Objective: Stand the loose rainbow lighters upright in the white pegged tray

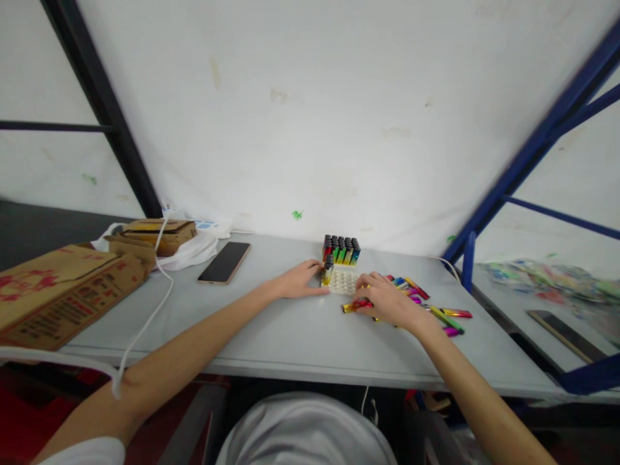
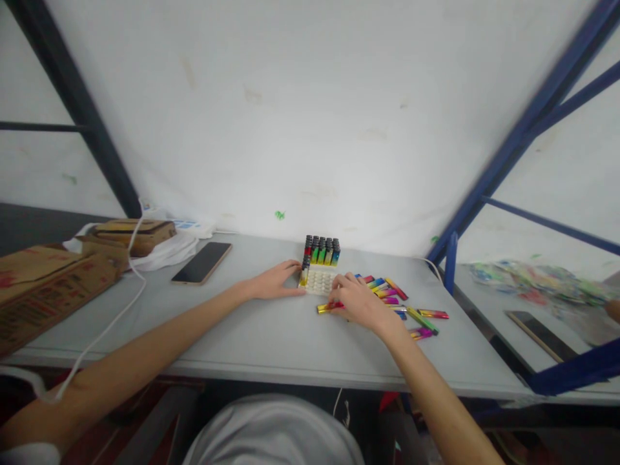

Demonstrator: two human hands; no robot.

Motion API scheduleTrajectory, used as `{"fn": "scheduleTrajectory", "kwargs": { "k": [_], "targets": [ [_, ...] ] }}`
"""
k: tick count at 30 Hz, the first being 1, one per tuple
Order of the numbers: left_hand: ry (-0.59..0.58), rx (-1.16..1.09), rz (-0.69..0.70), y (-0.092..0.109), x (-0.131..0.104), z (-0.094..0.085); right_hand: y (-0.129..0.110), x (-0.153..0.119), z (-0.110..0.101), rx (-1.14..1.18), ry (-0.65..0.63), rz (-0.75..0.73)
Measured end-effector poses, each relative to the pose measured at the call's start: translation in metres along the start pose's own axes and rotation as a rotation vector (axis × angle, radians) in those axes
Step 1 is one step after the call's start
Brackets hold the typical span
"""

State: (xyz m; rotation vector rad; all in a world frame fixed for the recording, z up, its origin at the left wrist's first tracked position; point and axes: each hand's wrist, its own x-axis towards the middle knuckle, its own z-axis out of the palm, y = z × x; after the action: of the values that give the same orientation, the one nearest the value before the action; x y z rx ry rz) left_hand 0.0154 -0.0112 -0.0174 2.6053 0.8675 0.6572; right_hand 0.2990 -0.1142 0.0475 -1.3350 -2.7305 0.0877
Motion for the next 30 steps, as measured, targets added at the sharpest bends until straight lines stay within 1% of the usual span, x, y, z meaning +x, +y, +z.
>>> {"fn": "scheduleTrajectory", "kwargs": {
  "k": [2, 7, 10, 13, 16, 19, 22, 25, 28, 30],
  "targets": [
    [0.006, 0.000, 0.008, 0.000, 0.000, 0.001, 0.001, 0.002, -0.001, 0.103, 0.029, -0.011],
    [0.016, 0.008, 0.019, -0.002, -0.001, 0.001, 0.006, 0.011, -0.004, 0.617, 0.153, 0.051],
    [0.008, 0.001, 0.017, -0.001, -0.001, -0.001, 0.010, 0.023, -0.005, 0.857, 0.242, 0.096],
    [0.010, -0.009, 0.007, 0.001, -0.002, -0.003, 0.015, 0.040, -0.009, 1.006, 0.339, 0.142],
    [-0.001, -0.006, 0.004, 0.003, -0.001, -0.004, 0.020, 0.057, -0.010, 1.101, 0.488, 0.160],
    [-0.012, 0.006, 0.006, 0.003, -0.001, -0.005, 0.023, 0.072, -0.001, 1.172, 0.627, 0.196],
    [-0.018, 0.002, 0.009, 0.003, -0.001, -0.004, 0.019, 0.079, 0.013, 1.294, 0.704, 0.247],
    [-0.015, -0.003, 0.002, 0.003, -0.001, -0.004, 0.012, 0.078, 0.024, 1.425, 0.702, 0.284],
    [-0.011, -0.006, -0.014, 0.004, -0.002, -0.004, 0.006, 0.074, 0.027, 1.499, 0.621, 0.273],
    [-0.015, -0.006, -0.020, 0.006, -0.002, -0.005, 0.003, 0.073, 0.028, 1.525, 0.595, 0.246]
  ]
}}
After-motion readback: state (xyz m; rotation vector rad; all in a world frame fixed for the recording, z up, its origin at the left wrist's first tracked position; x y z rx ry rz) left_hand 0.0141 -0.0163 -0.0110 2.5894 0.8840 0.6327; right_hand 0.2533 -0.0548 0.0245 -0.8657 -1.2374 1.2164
